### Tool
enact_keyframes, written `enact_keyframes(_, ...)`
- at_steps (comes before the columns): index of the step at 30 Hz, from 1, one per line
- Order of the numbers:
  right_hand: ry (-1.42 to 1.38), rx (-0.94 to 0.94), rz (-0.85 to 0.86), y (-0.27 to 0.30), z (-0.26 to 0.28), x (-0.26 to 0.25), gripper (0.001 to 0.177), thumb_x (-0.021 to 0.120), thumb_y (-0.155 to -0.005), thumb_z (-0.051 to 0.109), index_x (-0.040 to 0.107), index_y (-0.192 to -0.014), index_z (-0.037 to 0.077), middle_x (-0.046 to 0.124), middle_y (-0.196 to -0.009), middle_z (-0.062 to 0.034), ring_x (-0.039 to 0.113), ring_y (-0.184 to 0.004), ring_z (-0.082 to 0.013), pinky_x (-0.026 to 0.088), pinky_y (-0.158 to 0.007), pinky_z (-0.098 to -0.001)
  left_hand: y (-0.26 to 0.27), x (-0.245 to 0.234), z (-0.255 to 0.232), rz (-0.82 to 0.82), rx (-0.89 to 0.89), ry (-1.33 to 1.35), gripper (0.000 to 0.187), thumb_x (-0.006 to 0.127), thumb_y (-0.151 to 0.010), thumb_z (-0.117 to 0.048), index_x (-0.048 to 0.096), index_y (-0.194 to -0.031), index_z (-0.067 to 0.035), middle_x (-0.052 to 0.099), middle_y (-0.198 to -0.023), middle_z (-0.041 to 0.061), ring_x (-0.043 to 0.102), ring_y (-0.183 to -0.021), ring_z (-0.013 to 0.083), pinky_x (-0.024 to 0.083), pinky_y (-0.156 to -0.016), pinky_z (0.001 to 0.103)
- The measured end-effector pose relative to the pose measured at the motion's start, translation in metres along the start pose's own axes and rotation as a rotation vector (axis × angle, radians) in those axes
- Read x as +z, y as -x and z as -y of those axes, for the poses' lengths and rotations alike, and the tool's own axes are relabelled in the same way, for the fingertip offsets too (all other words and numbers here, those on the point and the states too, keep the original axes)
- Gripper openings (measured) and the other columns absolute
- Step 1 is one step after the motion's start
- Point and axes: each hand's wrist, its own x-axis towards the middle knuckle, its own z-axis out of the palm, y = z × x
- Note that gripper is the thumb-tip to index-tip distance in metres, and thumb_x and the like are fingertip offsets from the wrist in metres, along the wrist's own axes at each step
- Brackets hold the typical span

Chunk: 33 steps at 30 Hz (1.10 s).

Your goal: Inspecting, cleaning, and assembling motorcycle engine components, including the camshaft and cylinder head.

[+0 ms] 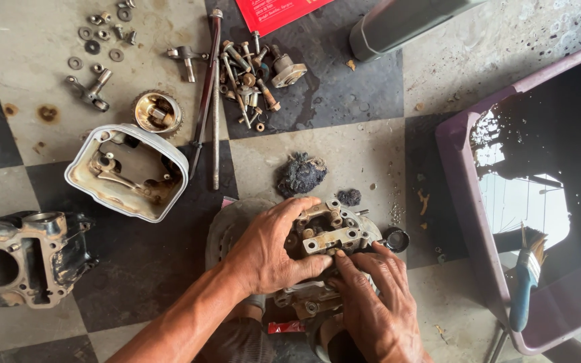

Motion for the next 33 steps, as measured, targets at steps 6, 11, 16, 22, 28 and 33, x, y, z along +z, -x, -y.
enact_keyframes(6, -0.008, 0.015, -0.014, 0.007, -0.008, 0.006, 0.039, 0.085, -0.071, 0.009, 0.074, -0.109, 0.009, 0.071, -0.097, -0.0093, 0.071, -0.097, -0.0255, 0.051, -0.106, -0.0506, -0.001, 0.001, -0.005, -0.036, 0.007, 0.012, 0.085, 0.085, -0.071, -0.038, 0.053, -0.139, 0.003, 0.066, -0.133, 0.023, 0.065, -0.124, 0.0346, 0.050, -0.106, 0.043)
enact_keyframes(11, -0.036, 0.151, -0.056, 0.004, -0.003, 0.000, 0.030, 0.087, -0.072, 0.012, 0.078, -0.100, 0.013, 0.075, -0.096, -0.0047, 0.075, -0.094, -0.0200, 0.051, -0.112, -0.0480, -0.002, 0.004, -0.006, -0.046, 0.020, -0.033, 0.084, 0.082, -0.070, -0.040, 0.055, -0.135, 0.006, 0.066, -0.132, 0.025, 0.065, -0.124, 0.0362, 0.050, -0.106, 0.042)
enact_keyframes(16, -0.012, 0.145, 0.021, -0.005, -0.002, -0.007, 0.027, 0.083, -0.073, 0.006, 0.080, -0.099, 0.013, 0.077, -0.096, -0.0039, 0.076, -0.092, -0.0202, 0.047, -0.112, -0.0520, -0.008, 0.004, -0.004, -0.061, 0.053, -0.058, 0.083, 0.079, -0.070, -0.041, 0.056, -0.133, 0.008, 0.067, -0.129, 0.026, 0.067, -0.121, 0.0360, 0.051, -0.105, 0.041)
enact_keyframes(22, -0.095, 0.164, -0.008, -0.012, -0.002, -0.010, 0.033, 0.083, -0.073, 0.008, 0.079, -0.105, 0.010, 0.076, -0.099, -0.0074, 0.074, -0.090, -0.0255, 0.051, -0.108, -0.0499, -0.016, -0.004, -0.020, -0.007, -0.046, -0.048, 0.079, 0.078, -0.069, -0.039, 0.058, -0.131, 0.005, 0.072, -0.120, 0.022, 0.073, -0.111, 0.0320, 0.056, -0.098, 0.039)
enact_keyframes(28, -0.169, 0.230, -0.018, -0.011, -0.004, -0.013, 0.027, 0.085, -0.070, 0.009, 0.077, -0.096, 0.009, 0.078, -0.096, -0.0074, 0.076, -0.089, -0.0253, 0.058, -0.092, -0.0406, -0.012, 0.002, -0.017, -0.027, -0.028, -0.128, 0.083, 0.082, -0.070, -0.037, 0.055, -0.135, 0.007, 0.070, -0.122, 0.025, 0.068, -0.113, 0.0354, 0.052, -0.098, 0.043)
enact_keyframes(33, -0.133, 0.153, -0.016, -0.007, -0.007, -0.012, 0.024, 0.084, -0.072, 0.008, 0.077, -0.094, 0.008, 0.077, -0.098, -0.0085, 0.076, -0.092, -0.0259, 0.061, -0.080, -0.0356, -0.013, 0.004, -0.020, -0.017, -0.069, -0.123, 0.078, 0.078, -0.071, -0.036, 0.056, -0.133, 0.006, 0.070, -0.122, 0.022, 0.070, -0.113, 0.0324, 0.054, -0.099, 0.040)
